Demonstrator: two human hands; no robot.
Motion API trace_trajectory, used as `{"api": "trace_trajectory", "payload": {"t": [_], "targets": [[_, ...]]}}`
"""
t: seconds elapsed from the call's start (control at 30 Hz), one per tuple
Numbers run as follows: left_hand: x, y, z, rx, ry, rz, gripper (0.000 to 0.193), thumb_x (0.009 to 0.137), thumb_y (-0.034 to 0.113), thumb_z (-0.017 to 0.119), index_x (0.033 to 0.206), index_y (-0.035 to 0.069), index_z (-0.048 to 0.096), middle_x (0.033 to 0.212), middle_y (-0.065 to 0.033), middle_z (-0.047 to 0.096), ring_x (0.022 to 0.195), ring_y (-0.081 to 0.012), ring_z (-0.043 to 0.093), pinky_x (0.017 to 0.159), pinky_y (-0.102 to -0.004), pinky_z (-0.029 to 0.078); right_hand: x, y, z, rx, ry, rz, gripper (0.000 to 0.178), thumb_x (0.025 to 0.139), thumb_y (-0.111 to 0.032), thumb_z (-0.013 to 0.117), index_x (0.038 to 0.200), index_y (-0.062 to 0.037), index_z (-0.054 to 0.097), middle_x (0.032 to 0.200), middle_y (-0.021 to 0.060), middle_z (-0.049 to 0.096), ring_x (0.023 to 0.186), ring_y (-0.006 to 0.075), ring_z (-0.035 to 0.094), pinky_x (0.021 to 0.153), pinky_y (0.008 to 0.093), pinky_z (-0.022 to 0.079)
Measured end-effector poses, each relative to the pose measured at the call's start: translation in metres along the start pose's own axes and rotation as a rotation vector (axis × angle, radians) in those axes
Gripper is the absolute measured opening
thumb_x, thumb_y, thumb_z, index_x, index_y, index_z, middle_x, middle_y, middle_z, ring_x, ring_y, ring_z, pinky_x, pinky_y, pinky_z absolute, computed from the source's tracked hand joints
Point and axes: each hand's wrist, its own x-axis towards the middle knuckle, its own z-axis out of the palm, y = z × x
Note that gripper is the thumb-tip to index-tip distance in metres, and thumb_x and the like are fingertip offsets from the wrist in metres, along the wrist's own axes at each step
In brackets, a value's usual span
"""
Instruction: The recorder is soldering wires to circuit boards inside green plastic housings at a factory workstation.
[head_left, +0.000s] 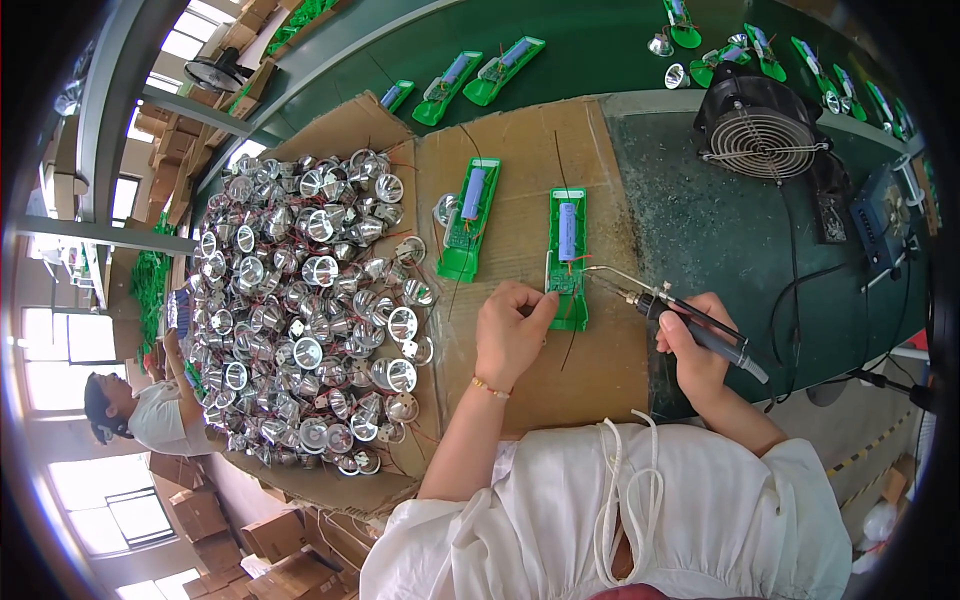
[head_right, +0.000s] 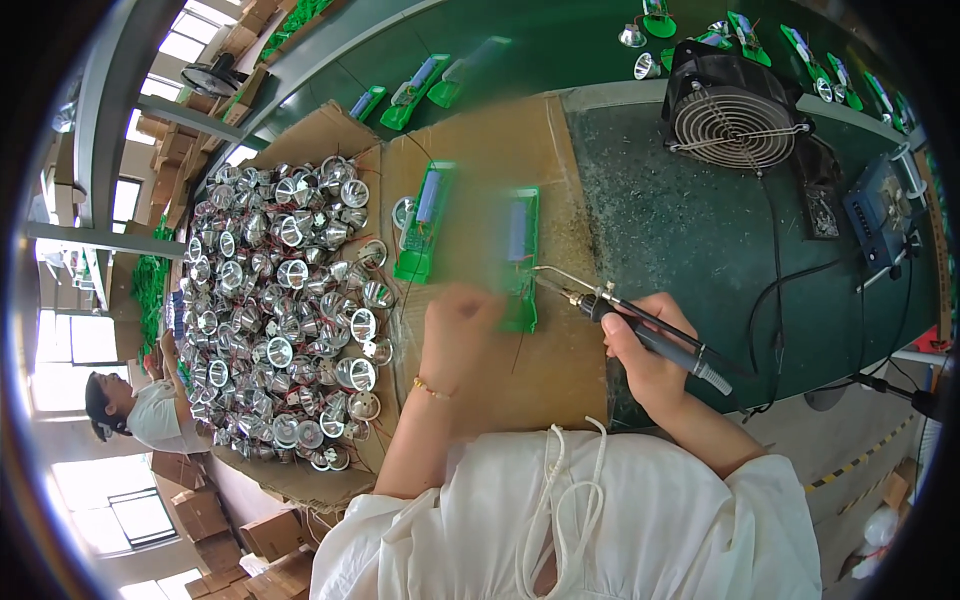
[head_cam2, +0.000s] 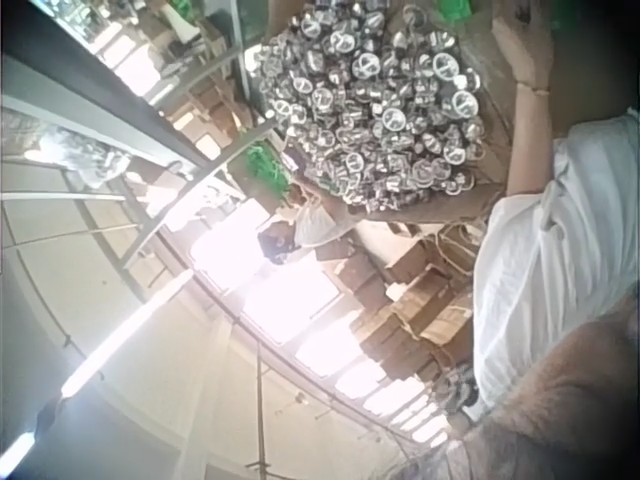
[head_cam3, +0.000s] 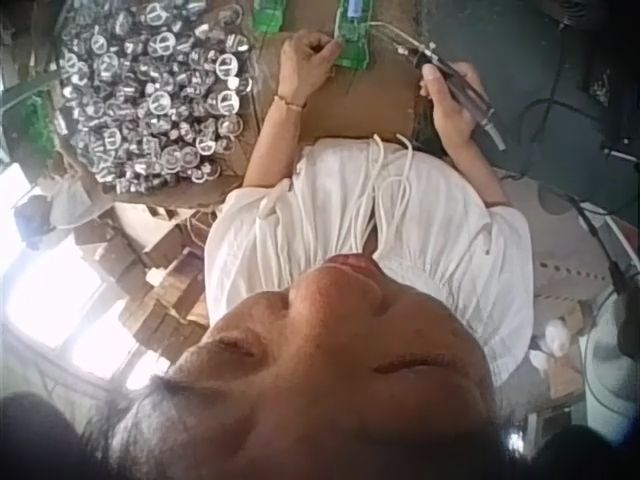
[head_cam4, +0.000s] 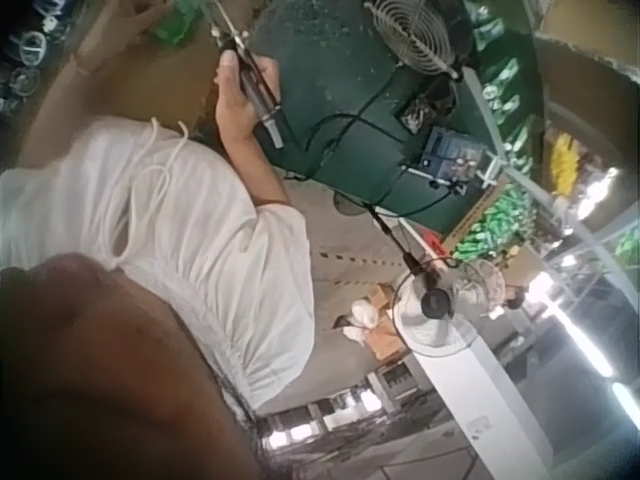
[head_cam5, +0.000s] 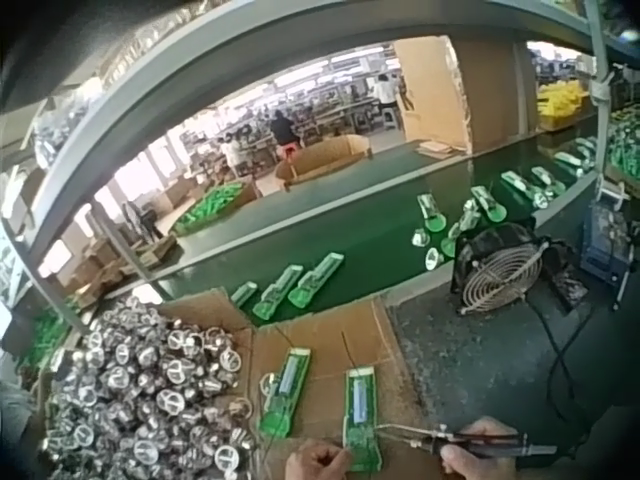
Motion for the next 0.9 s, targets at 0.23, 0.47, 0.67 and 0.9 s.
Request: {"api": "trace_trajectory", "payload": {"t": [0.23,0.47,0.67,0.9], "targets": [[-0.005,0.015,-0.003,-0.219,0.142,-0.033,0.018,0.074,0.017,0.066,0.069,0.000,0.062,0.071,-0.0091,0.061,0.054,-0.0167,0.059,0.051,-0.0292,0.045,0.003,0.005,-0.019,-0.054,0.062,-0.004,0.016,0.079,-0.009,0.063,0.080,0.0007,0.050,0.063,0.0068,0.056,0.053,0.0086,0.054,0.047,0.0203,0.044],[0.049,0.031,0.002,0.267,-0.081,0.258,0.016,0.073,0.013,0.055,0.063,0.002,0.063,0.052,-0.0098,0.059,0.046,-0.0197,0.058,0.051,-0.0313,0.047,0.015,0.014,-0.041,-0.093,0.178,0.012,0.015,0.079,-0.009,0.063,0.077,-0.0012,0.050,0.061,0.0047,0.055,0.050,0.0075,0.051,0.046,0.0199,0.041],[0.209,0.039,0.009,0.578,0.224,0.426,0.042,0.072,0.034,0.063,0.101,0.003,0.059,0.093,-0.0169,0.060,0.085,-0.0305,0.059,0.075,-0.0371,0.048,0.016,0.010,-0.033,-0.095,0.158,0.053,0.014,0.079,-0.007,0.062,0.077,-0.0031,0.048,0.061,0.0045,0.054,0.049,0.0077,0.049,0.045,0.0196,0.039],[0.165,0.009,-0.045,0.908,-0.152,0.341,0.051,0.065,0.033,0.065,0.112,0.015,0.057,0.104,-0.0152,0.054,0.092,-0.0306,0.057,0.079,-0.0378,0.047,0.014,0.009,-0.037,-0.053,0.143,0.041,0.014,0.079,-0.009,0.062,0.078,-0.0028,0.050,0.061,0.0046,0.054,0.048,0.0075,0.049,0.045,0.0195,0.039]]}}
